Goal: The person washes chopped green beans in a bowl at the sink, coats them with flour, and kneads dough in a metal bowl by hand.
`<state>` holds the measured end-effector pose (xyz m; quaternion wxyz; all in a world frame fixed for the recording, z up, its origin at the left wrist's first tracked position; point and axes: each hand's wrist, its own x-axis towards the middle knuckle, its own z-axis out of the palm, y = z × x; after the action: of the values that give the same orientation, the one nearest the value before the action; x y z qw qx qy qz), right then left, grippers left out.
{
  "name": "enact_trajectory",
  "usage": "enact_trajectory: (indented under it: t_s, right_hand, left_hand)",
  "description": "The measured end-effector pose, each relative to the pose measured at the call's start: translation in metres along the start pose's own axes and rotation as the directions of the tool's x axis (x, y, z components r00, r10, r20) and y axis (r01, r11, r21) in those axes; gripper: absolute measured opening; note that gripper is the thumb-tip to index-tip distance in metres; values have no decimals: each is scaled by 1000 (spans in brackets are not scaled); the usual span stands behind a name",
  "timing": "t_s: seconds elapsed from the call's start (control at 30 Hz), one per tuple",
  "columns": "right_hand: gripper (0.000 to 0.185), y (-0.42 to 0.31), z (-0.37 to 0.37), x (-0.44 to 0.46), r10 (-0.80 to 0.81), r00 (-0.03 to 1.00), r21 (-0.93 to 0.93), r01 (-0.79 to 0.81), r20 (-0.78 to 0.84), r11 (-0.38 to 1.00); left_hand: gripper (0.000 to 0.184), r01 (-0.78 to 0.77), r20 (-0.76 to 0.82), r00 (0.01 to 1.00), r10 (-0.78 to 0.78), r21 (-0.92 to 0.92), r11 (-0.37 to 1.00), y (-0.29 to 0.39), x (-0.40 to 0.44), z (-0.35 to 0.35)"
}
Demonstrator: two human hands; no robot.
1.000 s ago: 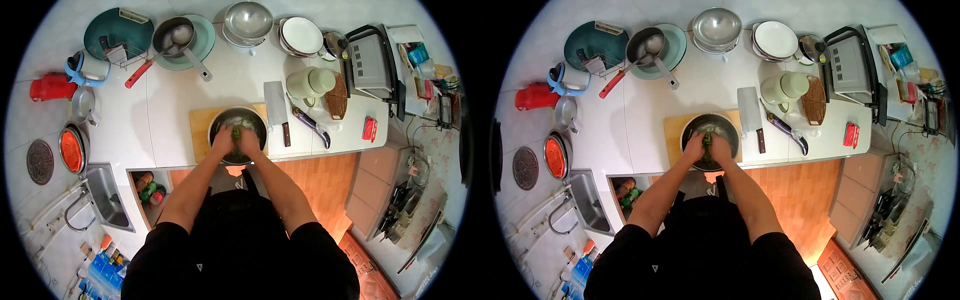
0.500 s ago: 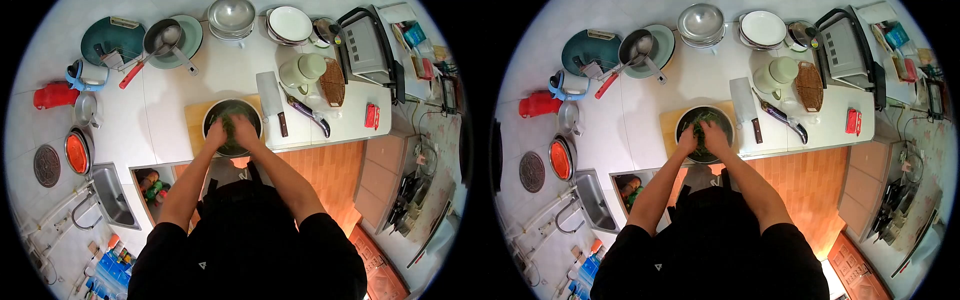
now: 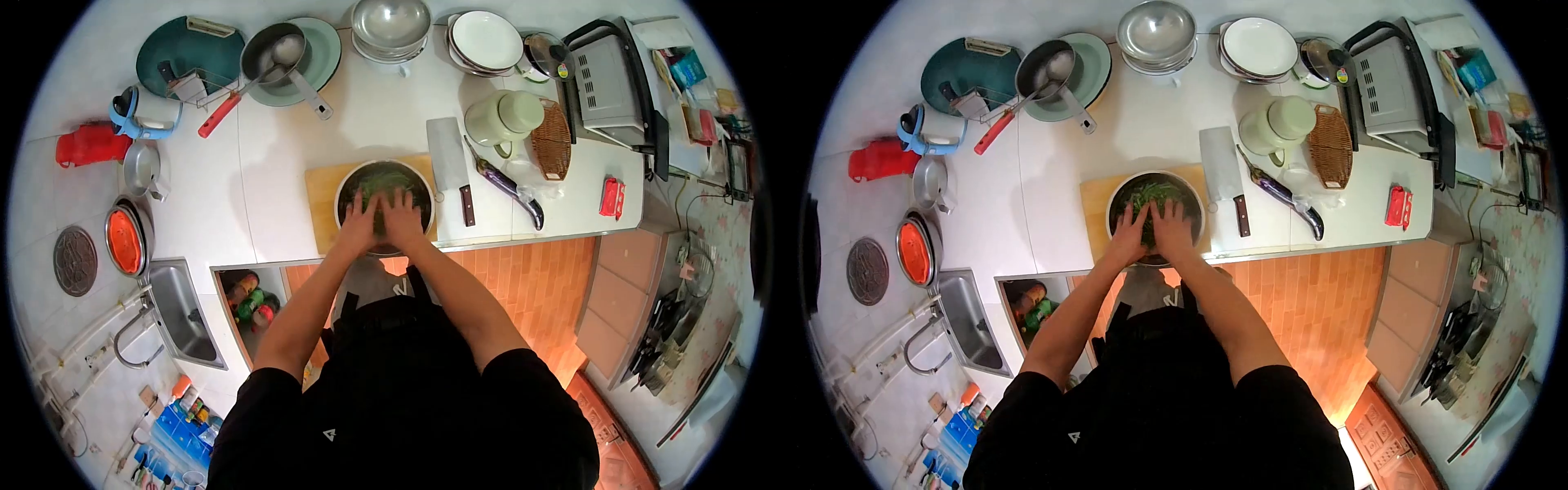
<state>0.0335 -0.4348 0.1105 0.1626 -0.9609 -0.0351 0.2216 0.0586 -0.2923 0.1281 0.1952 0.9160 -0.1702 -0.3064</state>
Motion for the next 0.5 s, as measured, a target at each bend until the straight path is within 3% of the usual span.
enact_trajectory:
  t_s: [0.07, 0.1, 0.17, 0.2, 0.27, 0.3, 0.33, 0.37, 0.5]
  right_hand:
    - [94, -1, 6, 8, 33, 999, -19, -33, 5, 999]
    - [94, 1, 14, 13, 28, 1000, -23, -28, 7, 999]
    - [72, 7, 30, 21, 38, 993, -3, -39, -110, 999]
    - [72, 7, 27, 23, 32, 994, -10, -33, -107, 999]
    - [54, 10, 18, 24, 124, 992, 270, -121, 7, 955]
    - [54, 14, 20, 26, 121, 993, 263, -119, 8, 958]
    - [49, 19, 25, 28, 90, 996, 309, -79, -24, 948]
    - [45, 22, 27, 30, 62, 996, 353, -38, -57, 935]
    - [48, 3, 8, 22, 120, 993, 488, -96, -18, 867]
  left_hand:
    - [97, 72, 63, 996, -61, -181, 981, -10, 10, 17]
    - [97, 75, 60, 996, -65, -186, 980, -18, 14, 27]
    - [99, -16, -36, 999, 5, -305, 952, -31, 22, 46]
    - [99, -13, -40, 999, 0, -311, 950, -33, 24, 48]
    - [83, 57, -58, 991, -123, -645, 762, -37, 28, 54]
    - [83, 56, -61, 990, -126, -651, 757, -32, 27, 43]
    - [70, 196, 105, 971, -215, -865, 462, -20, 24, 20]
    - [59, 319, 289, 928, -233, -942, 100, -10, 22, 5]
    - [43, 261, 255, 909, -329, -965, -26, 1, 28, 8]
